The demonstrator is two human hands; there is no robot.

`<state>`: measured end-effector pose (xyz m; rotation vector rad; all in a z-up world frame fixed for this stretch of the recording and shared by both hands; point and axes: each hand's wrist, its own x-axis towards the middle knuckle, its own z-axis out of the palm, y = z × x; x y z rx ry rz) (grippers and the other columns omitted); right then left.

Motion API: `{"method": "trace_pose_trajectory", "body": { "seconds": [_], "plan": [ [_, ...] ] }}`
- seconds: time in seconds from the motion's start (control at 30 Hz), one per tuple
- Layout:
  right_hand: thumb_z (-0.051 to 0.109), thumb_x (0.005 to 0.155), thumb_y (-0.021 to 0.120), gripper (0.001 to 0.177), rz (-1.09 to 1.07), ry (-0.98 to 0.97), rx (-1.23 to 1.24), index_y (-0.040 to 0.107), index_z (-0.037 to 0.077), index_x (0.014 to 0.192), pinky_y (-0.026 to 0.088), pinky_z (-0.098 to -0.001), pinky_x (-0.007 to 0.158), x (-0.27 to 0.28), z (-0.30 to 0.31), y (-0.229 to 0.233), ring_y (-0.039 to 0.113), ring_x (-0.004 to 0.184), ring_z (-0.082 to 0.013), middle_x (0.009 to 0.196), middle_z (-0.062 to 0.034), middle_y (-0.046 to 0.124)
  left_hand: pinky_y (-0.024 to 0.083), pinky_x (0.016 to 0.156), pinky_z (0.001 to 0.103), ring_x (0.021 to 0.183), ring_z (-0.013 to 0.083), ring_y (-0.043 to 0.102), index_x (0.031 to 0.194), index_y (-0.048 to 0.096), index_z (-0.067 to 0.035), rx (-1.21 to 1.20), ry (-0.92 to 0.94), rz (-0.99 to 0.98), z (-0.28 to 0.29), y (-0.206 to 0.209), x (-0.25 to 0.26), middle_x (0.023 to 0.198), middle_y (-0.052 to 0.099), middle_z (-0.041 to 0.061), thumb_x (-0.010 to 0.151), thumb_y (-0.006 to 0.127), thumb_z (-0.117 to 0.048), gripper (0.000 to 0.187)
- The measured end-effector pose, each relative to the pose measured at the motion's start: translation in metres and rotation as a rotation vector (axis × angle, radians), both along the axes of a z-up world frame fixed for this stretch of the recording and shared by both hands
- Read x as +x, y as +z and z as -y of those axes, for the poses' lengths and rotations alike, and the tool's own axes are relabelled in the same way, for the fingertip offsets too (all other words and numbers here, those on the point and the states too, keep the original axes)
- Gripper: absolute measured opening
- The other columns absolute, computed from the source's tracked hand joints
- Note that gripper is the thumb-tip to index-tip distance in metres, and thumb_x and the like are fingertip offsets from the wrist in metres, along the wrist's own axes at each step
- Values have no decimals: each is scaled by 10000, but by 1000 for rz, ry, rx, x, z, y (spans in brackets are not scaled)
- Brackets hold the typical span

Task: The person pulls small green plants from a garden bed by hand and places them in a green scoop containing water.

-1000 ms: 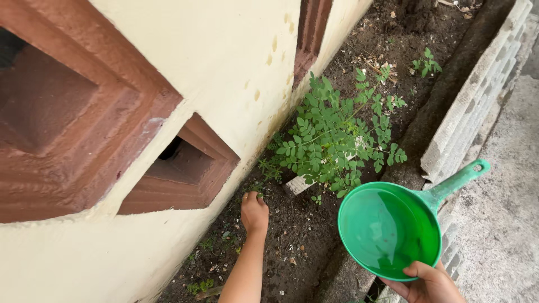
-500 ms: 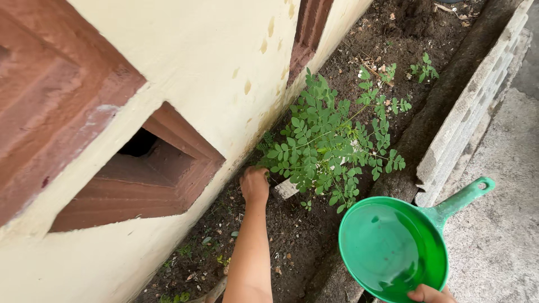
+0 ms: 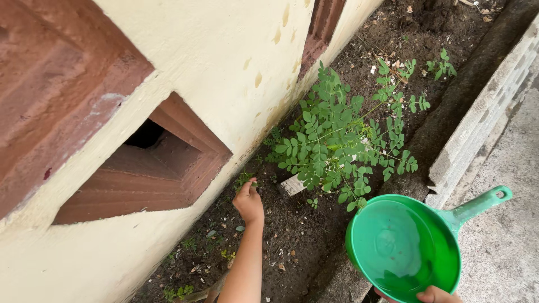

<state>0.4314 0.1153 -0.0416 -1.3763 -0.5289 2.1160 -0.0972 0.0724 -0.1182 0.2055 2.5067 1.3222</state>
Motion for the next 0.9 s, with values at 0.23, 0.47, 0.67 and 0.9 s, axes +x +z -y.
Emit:
{"method": "trace_pose_trajectory", "body": {
  "seconds": [0.23, 0.47, 0.67, 0.9],
  "plan": [
    [-108, 697, 489, 922, 36, 33, -16, 305, 59, 1584, 588, -684, 901, 4, -3, 1, 623, 1109, -615, 1373, -398, 565, 627, 721, 437, 857, 313, 751, 1043, 785, -67, -308, -450, -433, -1, -11, -40, 1021, 758, 186, 927, 659, -43, 172],
    [-99, 679, 485, 929, 24, 48, -21, 318, 65, 1578, 596, -668, 881, 3, 2, -1, 643, 1071, -609, 1345, -402, 588, 631, 782, 438, 913, 373, 743, 1071, 732, 3, -522, -619, -360, -4, -13, -42, 1080, 702, 242, 897, 647, -15, 195],
    [-92, 664, 483, 936, 20, 93, -43, 329, 70, 1573, 603, -654, 864, -21, 0, 21, 661, 1039, -604, 1321, -405, 608, 659, 709, 392, 895, 335, 746, 1116, 730, 14, -300, -261, -312, 39, 6, -34, 1171, 668, 266, 879, 630, 36, 258],
    [-81, 656, 400, 930, 327, -46, -326, 339, 137, 1558, 590, -608, 898, -66, 3, 64, 681, 1049, -516, 1356, -317, 594, 650, 705, 394, 818, 313, 747, 1268, 692, -69, -390, -140, 33, 37, 36, -15, 1185, 639, 209, 985, 688, -206, 314]
  ]
}}
